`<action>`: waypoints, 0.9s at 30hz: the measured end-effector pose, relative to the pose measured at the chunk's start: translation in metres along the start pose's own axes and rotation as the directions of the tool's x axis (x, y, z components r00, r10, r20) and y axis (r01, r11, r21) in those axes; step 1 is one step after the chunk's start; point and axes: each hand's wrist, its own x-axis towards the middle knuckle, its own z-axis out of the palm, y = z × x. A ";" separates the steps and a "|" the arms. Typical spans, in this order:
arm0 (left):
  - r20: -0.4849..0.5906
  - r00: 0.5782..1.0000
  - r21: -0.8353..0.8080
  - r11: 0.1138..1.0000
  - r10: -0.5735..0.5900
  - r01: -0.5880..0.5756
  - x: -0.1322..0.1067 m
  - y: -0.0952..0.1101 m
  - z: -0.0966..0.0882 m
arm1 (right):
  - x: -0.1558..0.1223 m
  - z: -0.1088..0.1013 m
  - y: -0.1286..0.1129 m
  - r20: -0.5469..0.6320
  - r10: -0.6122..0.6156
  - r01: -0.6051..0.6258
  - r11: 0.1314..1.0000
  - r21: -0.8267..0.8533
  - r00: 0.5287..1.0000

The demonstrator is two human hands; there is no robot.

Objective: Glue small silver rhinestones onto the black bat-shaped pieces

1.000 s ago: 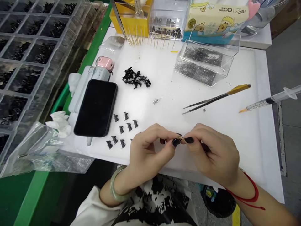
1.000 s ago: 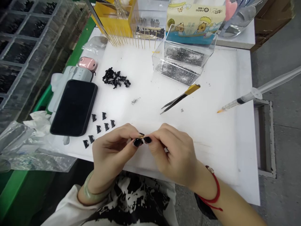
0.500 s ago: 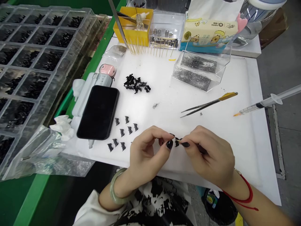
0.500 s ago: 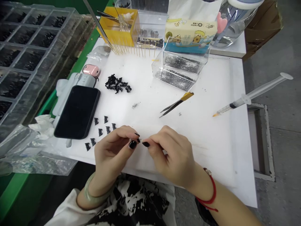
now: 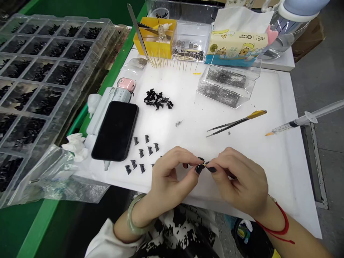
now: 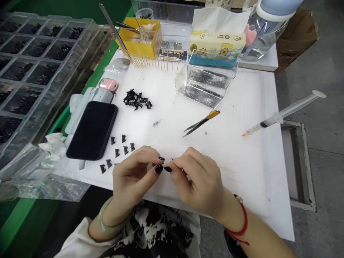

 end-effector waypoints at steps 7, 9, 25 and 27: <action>0.017 1.000 -0.018 1.000 -0.009 0.010 -0.001 -0.001 -0.001 | 0.002 -0.002 -0.002 0.014 -0.004 0.003 0.999 0.053 1.000; 0.033 0.999 -0.018 1.000 -0.013 0.014 -0.001 -0.001 -0.001 | 0.003 -0.003 -0.002 0.014 0.012 -0.014 0.996 0.093 1.000; 0.198 0.970 -0.065 0.989 0.142 -0.131 0.000 -0.005 -0.002 | 0.010 -0.011 0.002 0.233 0.205 -0.285 0.874 0.393 0.951; 0.190 0.971 -0.068 0.988 0.148 -0.137 0.000 -0.005 -0.001 | 0.009 -0.011 0.003 0.243 0.216 -0.301 0.864 0.402 0.946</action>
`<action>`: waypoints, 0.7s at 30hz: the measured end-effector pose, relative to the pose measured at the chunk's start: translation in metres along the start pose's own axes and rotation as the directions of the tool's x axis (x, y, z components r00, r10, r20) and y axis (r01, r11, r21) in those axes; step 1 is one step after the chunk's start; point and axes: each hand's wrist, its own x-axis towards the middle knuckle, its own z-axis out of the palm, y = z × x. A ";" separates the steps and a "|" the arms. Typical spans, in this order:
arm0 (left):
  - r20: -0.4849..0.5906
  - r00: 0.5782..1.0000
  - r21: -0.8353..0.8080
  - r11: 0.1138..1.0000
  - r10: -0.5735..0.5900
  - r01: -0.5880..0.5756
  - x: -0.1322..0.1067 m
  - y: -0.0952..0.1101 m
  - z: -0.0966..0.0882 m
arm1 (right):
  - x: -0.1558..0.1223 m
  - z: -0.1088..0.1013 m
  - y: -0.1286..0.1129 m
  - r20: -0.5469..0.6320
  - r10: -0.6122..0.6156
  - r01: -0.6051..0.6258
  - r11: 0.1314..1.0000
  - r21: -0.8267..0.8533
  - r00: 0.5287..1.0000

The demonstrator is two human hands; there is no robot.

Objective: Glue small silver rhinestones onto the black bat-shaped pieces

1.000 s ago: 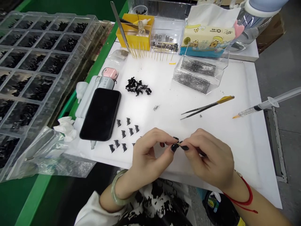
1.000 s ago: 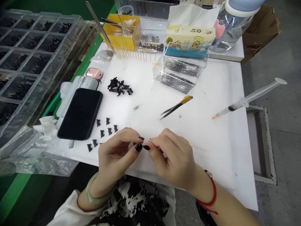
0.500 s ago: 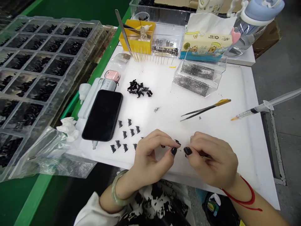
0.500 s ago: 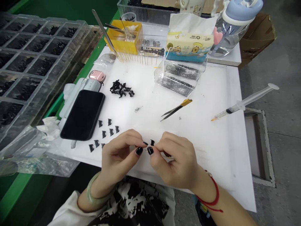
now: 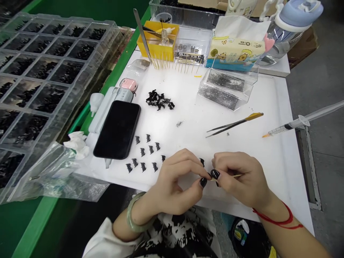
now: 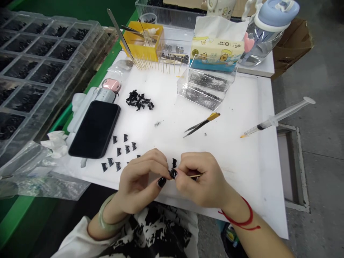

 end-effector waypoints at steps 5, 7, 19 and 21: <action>0.014 1.000 0.002 1.000 0.011 -0.011 0.000 0.000 0.000 | 0.001 0.000 0.001 0.010 0.011 -0.011 1.000 0.015 1.000; 0.012 1.000 0.002 1.000 0.017 -0.017 0.001 0.000 0.000 | 0.002 0.000 0.001 0.015 0.012 -0.012 1.000 0.017 1.000; 0.012 1.000 0.019 1.000 0.020 -0.020 0.001 -0.003 0.000 | 0.003 0.000 0.000 0.039 0.000 0.000 1.000 0.001 0.999; 0.018 1.000 0.020 1.000 0.018 -0.019 0.001 -0.003 0.000 | 0.003 0.000 0.000 0.040 -0.003 0.003 1.000 0.002 0.999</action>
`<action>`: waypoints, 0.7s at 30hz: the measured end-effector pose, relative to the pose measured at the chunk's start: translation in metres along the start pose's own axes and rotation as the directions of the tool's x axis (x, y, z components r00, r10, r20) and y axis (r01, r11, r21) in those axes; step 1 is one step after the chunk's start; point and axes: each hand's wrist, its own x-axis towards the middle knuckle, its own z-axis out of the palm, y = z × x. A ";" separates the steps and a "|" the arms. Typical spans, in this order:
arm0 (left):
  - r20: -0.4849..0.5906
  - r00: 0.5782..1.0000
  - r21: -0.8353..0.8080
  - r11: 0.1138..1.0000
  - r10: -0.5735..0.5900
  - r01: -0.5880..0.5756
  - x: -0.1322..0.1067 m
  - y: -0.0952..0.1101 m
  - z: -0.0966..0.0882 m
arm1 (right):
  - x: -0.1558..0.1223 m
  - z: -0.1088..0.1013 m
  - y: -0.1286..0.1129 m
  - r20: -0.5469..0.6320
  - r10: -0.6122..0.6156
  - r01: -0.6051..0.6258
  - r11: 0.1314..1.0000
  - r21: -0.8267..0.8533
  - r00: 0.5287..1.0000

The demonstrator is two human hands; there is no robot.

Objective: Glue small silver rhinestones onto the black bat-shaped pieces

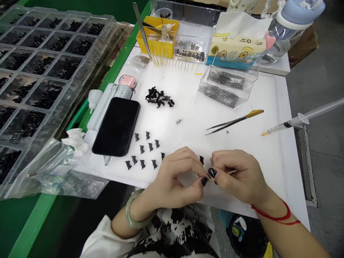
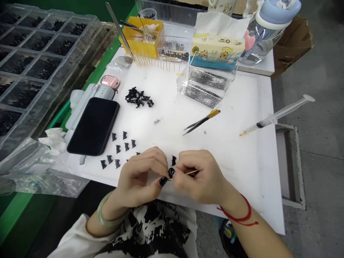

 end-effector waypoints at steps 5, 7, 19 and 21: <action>-0.004 1.000 -0.008 1.000 -0.020 0.020 -0.001 0.000 -0.001 | 0.000 0.001 0.001 -0.003 -0.012 0.012 1.000 0.019 1.000; -0.008 0.999 -0.016 0.999 -0.037 0.036 -0.001 0.000 -0.001 | -0.001 0.001 0.001 -0.004 -0.017 0.018 0.999 0.032 1.000; -0.036 0.995 -0.048 0.995 -0.092 0.090 -0.003 0.000 0.000 | -0.003 -0.001 0.004 -0.018 -0.016 0.017 1.000 0.023 1.000; -0.040 0.995 -0.040 0.995 -0.091 0.089 -0.003 0.000 -0.001 | -0.003 -0.001 0.003 -0.020 -0.017 0.017 1.000 0.009 1.000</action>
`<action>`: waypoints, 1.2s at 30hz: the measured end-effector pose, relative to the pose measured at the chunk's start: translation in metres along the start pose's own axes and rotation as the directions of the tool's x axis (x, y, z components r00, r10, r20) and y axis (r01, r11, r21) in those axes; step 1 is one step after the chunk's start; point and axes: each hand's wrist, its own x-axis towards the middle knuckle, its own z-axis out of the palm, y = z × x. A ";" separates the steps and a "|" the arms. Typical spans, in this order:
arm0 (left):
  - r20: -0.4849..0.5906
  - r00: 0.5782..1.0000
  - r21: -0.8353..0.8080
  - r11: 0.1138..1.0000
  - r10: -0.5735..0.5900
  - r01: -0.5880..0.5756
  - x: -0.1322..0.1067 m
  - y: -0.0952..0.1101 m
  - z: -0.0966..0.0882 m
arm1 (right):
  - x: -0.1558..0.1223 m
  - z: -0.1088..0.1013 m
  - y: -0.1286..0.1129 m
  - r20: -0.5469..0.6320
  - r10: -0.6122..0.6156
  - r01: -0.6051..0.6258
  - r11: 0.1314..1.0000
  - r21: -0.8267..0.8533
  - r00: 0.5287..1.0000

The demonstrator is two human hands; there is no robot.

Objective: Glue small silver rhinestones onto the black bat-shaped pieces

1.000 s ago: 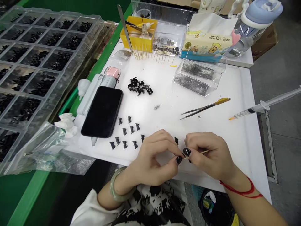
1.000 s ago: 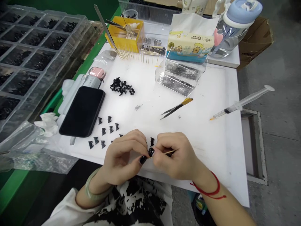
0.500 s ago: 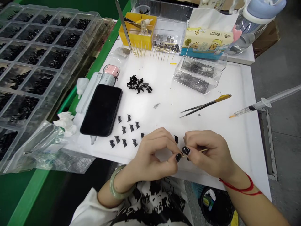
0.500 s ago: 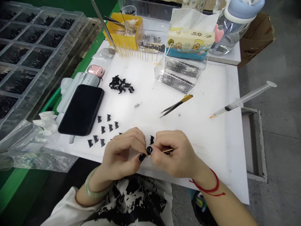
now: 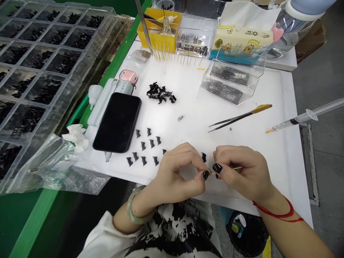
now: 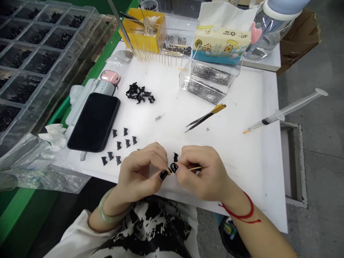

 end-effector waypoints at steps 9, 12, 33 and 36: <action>-0.006 1.000 0.004 1.000 -0.006 0.006 0.000 0.000 -0.001 | 0.003 0.000 -0.001 -0.010 0.005 -0.006 0.996 -0.084 1.000; -0.007 1.000 0.016 1.000 -0.018 0.018 0.000 0.001 0.000 | 0.002 -0.001 -0.001 -0.007 0.009 -0.009 0.995 -0.099 1.000; -0.034 0.999 0.181 0.983 -0.017 0.022 -0.002 0.008 -0.006 | 0.008 -0.019 0.014 -0.379 -0.075 -0.172 0.798 -0.577 0.922; 0.002 0.999 0.243 0.969 -0.036 0.035 -0.005 0.008 -0.006 | 0.019 -0.011 0.020 -0.385 0.057 -0.215 0.900 -0.380 0.921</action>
